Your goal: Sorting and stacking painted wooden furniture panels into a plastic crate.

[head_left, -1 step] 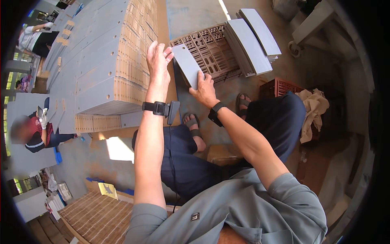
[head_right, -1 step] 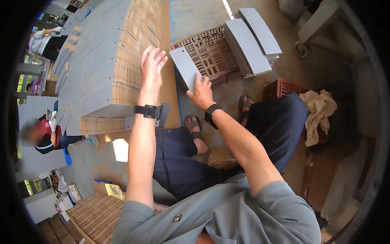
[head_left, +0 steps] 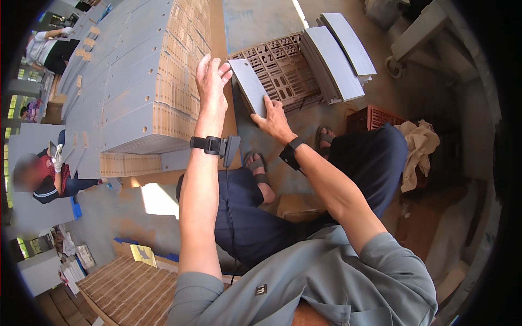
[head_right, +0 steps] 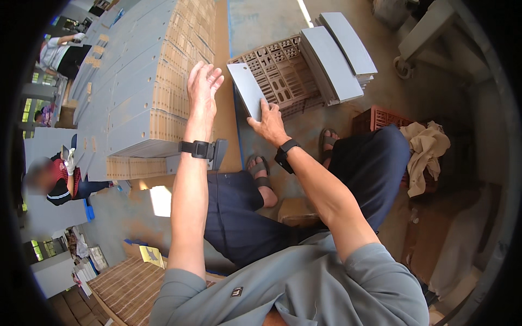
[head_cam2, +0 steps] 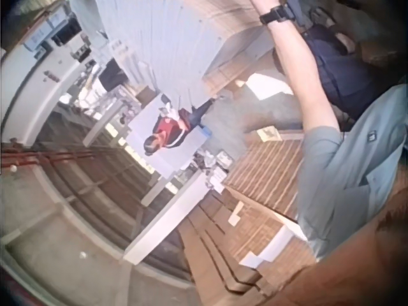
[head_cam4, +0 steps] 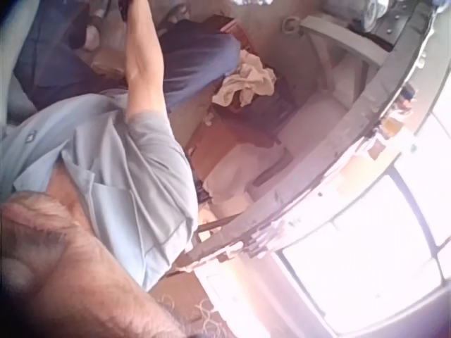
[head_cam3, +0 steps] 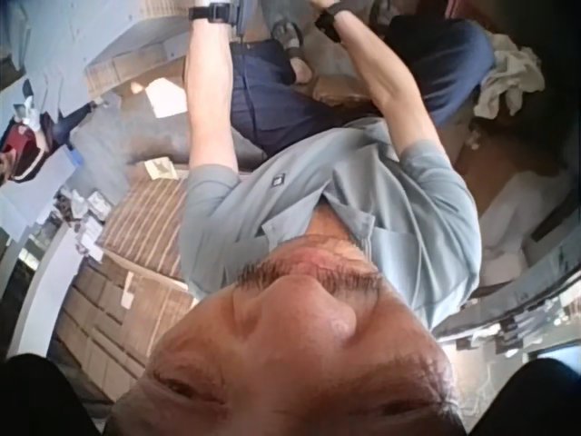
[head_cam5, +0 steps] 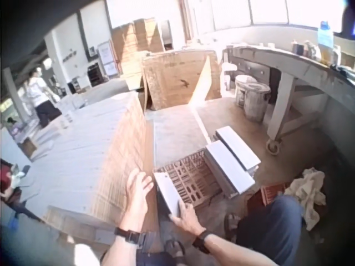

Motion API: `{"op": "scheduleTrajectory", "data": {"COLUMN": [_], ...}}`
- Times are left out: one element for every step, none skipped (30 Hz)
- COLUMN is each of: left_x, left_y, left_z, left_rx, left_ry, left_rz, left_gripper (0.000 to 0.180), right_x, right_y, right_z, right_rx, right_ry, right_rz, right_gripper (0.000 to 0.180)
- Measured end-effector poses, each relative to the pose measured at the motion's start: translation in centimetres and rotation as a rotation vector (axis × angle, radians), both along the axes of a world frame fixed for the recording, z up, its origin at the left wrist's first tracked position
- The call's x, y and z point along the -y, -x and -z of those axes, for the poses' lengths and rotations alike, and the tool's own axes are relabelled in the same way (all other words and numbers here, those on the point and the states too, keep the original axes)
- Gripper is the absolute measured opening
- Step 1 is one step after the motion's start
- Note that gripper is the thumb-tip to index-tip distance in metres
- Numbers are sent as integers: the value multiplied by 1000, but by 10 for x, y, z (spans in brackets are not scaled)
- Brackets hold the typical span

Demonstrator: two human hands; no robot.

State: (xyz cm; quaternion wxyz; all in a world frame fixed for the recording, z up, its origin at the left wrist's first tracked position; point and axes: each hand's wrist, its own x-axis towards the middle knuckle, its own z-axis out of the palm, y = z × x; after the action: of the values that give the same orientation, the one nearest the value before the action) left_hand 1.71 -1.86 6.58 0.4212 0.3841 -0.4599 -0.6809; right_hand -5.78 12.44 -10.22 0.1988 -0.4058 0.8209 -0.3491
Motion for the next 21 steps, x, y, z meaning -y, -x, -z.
{"op": "scheduleTrajectory", "data": {"left_x": [6, 12, 14, 17, 18, 18, 17, 17, 18, 18, 18, 15, 12, 12, 9, 8, 7, 13, 8, 6, 4], "left_y": [-6, -12, -13, -16, -19, -15, -13, -12, -13, -14, -13, -13, -11, -4, 0, 1, 5, 7, 12, 16, 20], "left_z": [3, 5, 5, 5, 5, 5, 6, 7, 8, 10, 11, 12, 12, 13, 15, 23, 31, 47, 54, 68, 79], "left_rx": [0, 12, 19, 15, 37, 49, 39, 38, 41, 53, 45, 56, 65, 62, 55, 155, 253, 342, 384, 382, 376], "left_ry": [2, 31, 57, 56, 50, 40, 34, 40, 49, 40, 40, 41, 42, 47, 50, 44, 39, 56, 58, 37, 18], "left_rz": [-14, -31, -36, -36, -49, -53, -41, -23, -8, -5, 3, 16, 31, 59, 70, 72, 76, 88, 109, 202, 295], "left_gripper": [58, 58, 58, 58, 58, 57, 57, 57, 57, 57, 57, 57, 57, 59, 59, 60, 61, 65, 65, 64, 63], "right_x": [1, 2, -1, -4, -5, -9, -14, -15, -14, -14, -14, -16, -18, -20, -20, -21, -21, -22, -23, -27, -31], "right_y": [2, 8, 14, 15, 8, 4, 3, 7, 8, 8, 9, 8, 12, 18, 23, 23, 26, 26, 25, 24, 25], "right_z": [-13, -26, -41, -46, -48, -51, -50, -36, -33, -31, -28, -29, -23, -17, -15, -21, -29, -41, -53, -66, -80], "right_rx": [0, 777, 1549, 1654, 1651, 1878, 2099, 2170, 2161, 2201, 2238, 2248, 2240, 2169, 2096, 2090, 2083, 2116, 2145, 2099, 2094], "right_ry": [2, 220, 436, 529, 529, 667, 814, 789, 797, 733, 668, 678, 684, 659, 639, 636, 649, 672, 700, 754, 760], "right_rz": [-14, -36, -42, -96, -96, 28, 164, 248, 250, 299, 348, 357, 363, 464, 557, 514, 513, 433, 350, 313, 306], "right_gripper": [75, 65, 58, 50, 50, 49, 49, 47, 47, 47, 46, 47, 47, 47, 47, 48, 48, 48, 49, 51, 51]}}
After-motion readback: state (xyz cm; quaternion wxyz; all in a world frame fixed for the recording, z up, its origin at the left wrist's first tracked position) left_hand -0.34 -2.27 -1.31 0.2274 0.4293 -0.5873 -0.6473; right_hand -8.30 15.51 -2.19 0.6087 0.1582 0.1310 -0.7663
